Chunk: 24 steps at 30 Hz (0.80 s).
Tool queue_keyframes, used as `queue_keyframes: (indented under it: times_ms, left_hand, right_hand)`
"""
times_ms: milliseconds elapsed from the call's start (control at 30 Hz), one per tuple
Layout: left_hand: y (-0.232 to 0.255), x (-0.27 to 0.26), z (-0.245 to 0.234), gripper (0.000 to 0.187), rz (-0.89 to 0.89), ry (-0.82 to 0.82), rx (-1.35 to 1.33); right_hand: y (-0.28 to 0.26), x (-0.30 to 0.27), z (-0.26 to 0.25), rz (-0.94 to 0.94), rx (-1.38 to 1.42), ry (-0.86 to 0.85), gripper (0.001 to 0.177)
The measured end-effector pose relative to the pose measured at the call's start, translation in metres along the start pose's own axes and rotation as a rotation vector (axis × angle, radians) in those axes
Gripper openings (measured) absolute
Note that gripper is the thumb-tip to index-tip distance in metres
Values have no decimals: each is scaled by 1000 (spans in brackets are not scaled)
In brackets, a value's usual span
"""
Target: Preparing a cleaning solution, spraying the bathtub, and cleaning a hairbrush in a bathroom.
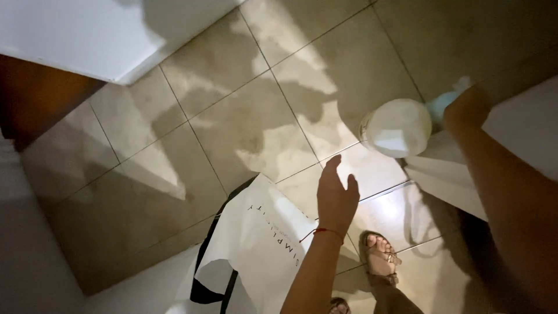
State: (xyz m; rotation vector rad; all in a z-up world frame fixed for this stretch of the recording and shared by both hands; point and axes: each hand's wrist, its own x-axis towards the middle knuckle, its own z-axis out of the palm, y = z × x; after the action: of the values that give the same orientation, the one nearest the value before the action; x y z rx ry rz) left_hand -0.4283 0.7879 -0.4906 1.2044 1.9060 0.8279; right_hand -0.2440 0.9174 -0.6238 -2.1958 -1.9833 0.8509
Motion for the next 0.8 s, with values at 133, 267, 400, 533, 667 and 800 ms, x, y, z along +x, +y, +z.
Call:
queue_keyframes:
  times_ms: [133, 267, 400, 533, 667, 800]
  left_hand:
    - [10, 4, -3, 50, -31, -33, -94]
    - [25, 15, -9, 48, -28, -29, -145]
    - [20, 8, -2, 47, -39, -26, -160]
    - [11, 3, 2, 45, 2, -13, -176]
    - [12, 4, 5, 42, 1, 24, -237]
    - [13, 5, 7, 40, 23, 53, -270]
  right_hand:
    - [32, -22, 29, 31, 36, -35, 33]
    - [72, -28, 59, 42, 76, -29, 34]
    - [82, -38, 77, 52, 119, -10, 36]
    - [42, -8, 81, 50, 166, 26, 39]
    - [30, 6, 77, 43, 201, 66, 42]
    - [31, 15, 83, 33, 234, 92, 46]
